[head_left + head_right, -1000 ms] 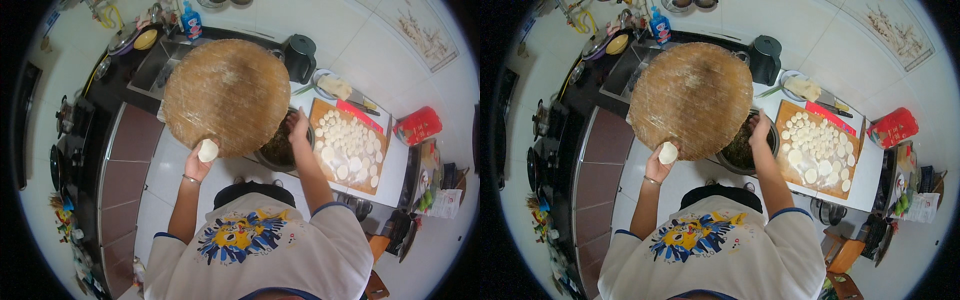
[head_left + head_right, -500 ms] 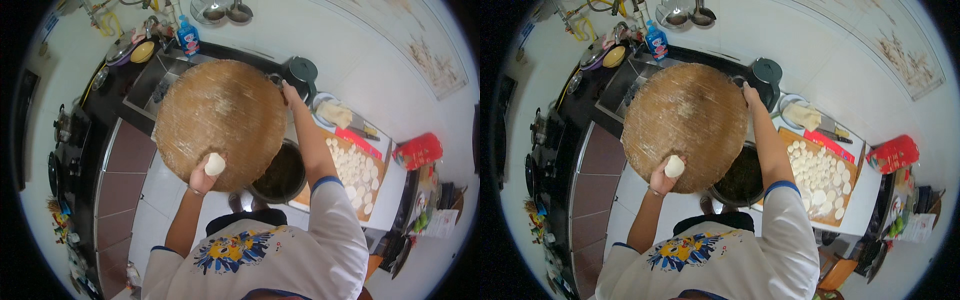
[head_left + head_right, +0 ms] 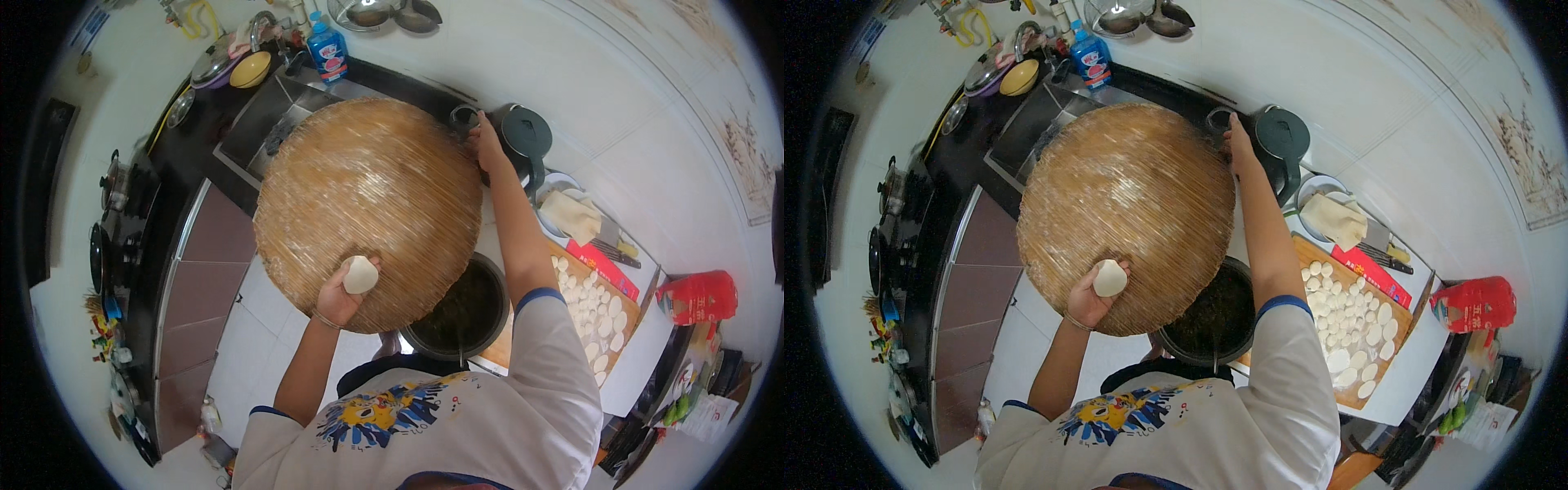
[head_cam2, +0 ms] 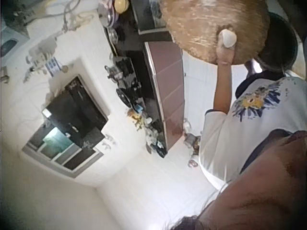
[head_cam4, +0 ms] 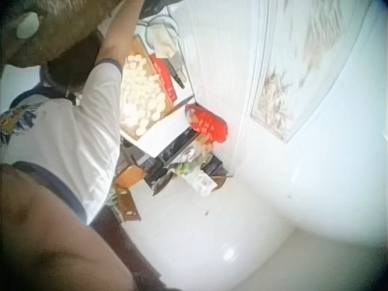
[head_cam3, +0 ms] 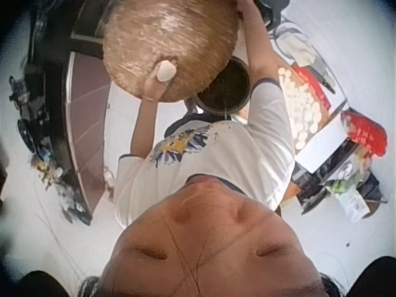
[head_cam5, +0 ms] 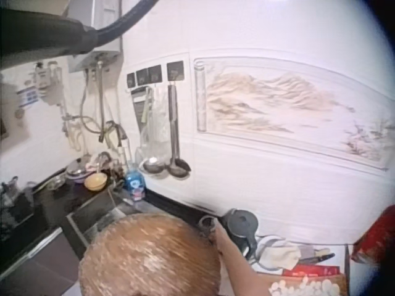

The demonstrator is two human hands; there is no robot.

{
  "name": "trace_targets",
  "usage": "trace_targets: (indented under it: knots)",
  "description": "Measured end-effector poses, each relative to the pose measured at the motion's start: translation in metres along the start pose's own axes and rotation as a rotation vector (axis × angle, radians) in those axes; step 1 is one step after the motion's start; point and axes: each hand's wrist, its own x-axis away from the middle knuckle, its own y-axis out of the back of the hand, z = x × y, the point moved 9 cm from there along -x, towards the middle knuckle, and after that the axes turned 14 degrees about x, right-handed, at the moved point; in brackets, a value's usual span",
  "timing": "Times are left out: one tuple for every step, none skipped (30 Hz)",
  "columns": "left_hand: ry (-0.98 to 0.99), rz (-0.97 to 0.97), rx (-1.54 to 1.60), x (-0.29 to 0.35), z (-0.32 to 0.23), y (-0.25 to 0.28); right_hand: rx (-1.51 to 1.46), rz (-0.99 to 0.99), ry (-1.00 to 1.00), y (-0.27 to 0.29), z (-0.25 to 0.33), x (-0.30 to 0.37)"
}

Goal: The person scoops green filling onto small circular dough wrappers and folds them into crescent shapes. The finished dumplings are placed on a large woven bamboo tray.

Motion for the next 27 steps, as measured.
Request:
trace_targets:
  knots:
    - [0.000,-0.004,0.011,-0.001,-0.001,0.000,-0.006,0.010,-0.003,-0.002,0.003,-0.005]
    - [0.000,-0.008,0.021,-0.001,-0.001,0.000,-0.058,-0.052,0.080,0.000,0.007,-0.019]
    - [-0.008,-0.019,0.016,-0.001,-0.002,0.001,-0.060,-0.049,0.095,-0.001,0.011,-0.023]
    - [-0.013,-0.032,0.011,-0.001,-0.002,0.001,-0.064,-0.047,0.108,-0.001,0.016,-0.023]
    - [-0.017,-0.044,0.004,-0.001,-0.002,0.000,-0.069,-0.047,0.120,-0.003,0.022,-0.023]
    - [-0.020,-0.043,0.008,0.001,-0.002,0.001,-0.025,-0.075,0.124,-0.004,0.027,-0.015]
    - [-0.018,-0.038,0.011,0.001,-0.001,0.000,0.062,-0.059,0.153,-0.008,0.037,0.003]
    - [-0.014,-0.032,0.014,0.001,0.000,0.000,0.224,-0.096,0.170,-0.005,0.026,-0.005]
    - [-0.004,-0.042,0.009,0.002,0.001,0.000,0.384,-0.134,0.187,0.001,0.018,-0.010]
    - [-0.002,-0.049,0.015,0.003,0.002,0.004,0.493,-0.192,0.271,-0.002,0.028,0.019]
    - [0.001,-0.055,0.019,0.004,0.002,0.007,0.599,-0.251,0.356,-0.004,0.030,0.057]
    - [0.008,-0.042,0.011,0.003,0.002,0.007,0.703,-0.319,0.440,-0.005,0.030,0.096]
    - [0.015,-0.029,0.002,0.002,0.001,0.006,0.688,-0.367,0.479,-0.002,0.020,0.119]
    - [0.028,-0.019,-0.003,0.002,0.002,0.007,0.679,-0.414,0.511,0.000,0.007,0.141]
    - [0.038,-0.010,0.000,0.003,0.004,0.009,0.666,-0.458,0.545,0.003,-0.005,0.161]
    - [0.052,0.006,-0.001,0.003,0.004,0.010,0.685,-0.574,0.558,0.011,-0.025,0.177]
    - [0.066,0.010,0.011,0.005,0.005,0.014,0.717,-0.678,0.563,0.015,-0.054,0.186]
    - [0.080,0.039,0.010,0.008,0.005,0.008,0.734,-0.794,0.579,0.021,-0.069,0.202]
    - [0.092,0.059,0.008,0.010,0.006,0.007,0.561,-0.713,0.431,0.023,-0.088,0.212]
    - [0.104,0.078,0.008,0.013,0.006,0.008,0.387,-0.626,0.287,0.017,-0.107,0.224]
    - [0.120,0.099,0.004,0.015,0.007,0.006,0.208,-0.542,0.145,0.011,-0.126,0.232]
    - [0.136,0.097,0.004,0.020,0.007,0.006,0.129,-0.481,0.045,0.005,-0.149,0.227]
    - [0.150,0.094,0.006,0.026,0.008,0.005,0.052,-0.370,-0.011,-0.006,-0.159,0.227]
    - [0.162,0.091,0.005,0.031,0.008,0.005,-0.027,-0.257,-0.062,-0.019,-0.165,0.228]
    - [0.174,0.104,0.001,0.037,0.009,0.005,-0.105,-0.141,-0.112,-0.033,-0.169,0.230]
    - [0.185,0.116,-0.003,0.042,0.010,0.006,-0.205,-0.161,-0.034,-0.036,-0.159,0.231]
    - [0.197,0.131,-0.007,0.047,0.010,0.006,-0.252,-0.205,-0.029,-0.031,-0.162,0.219]
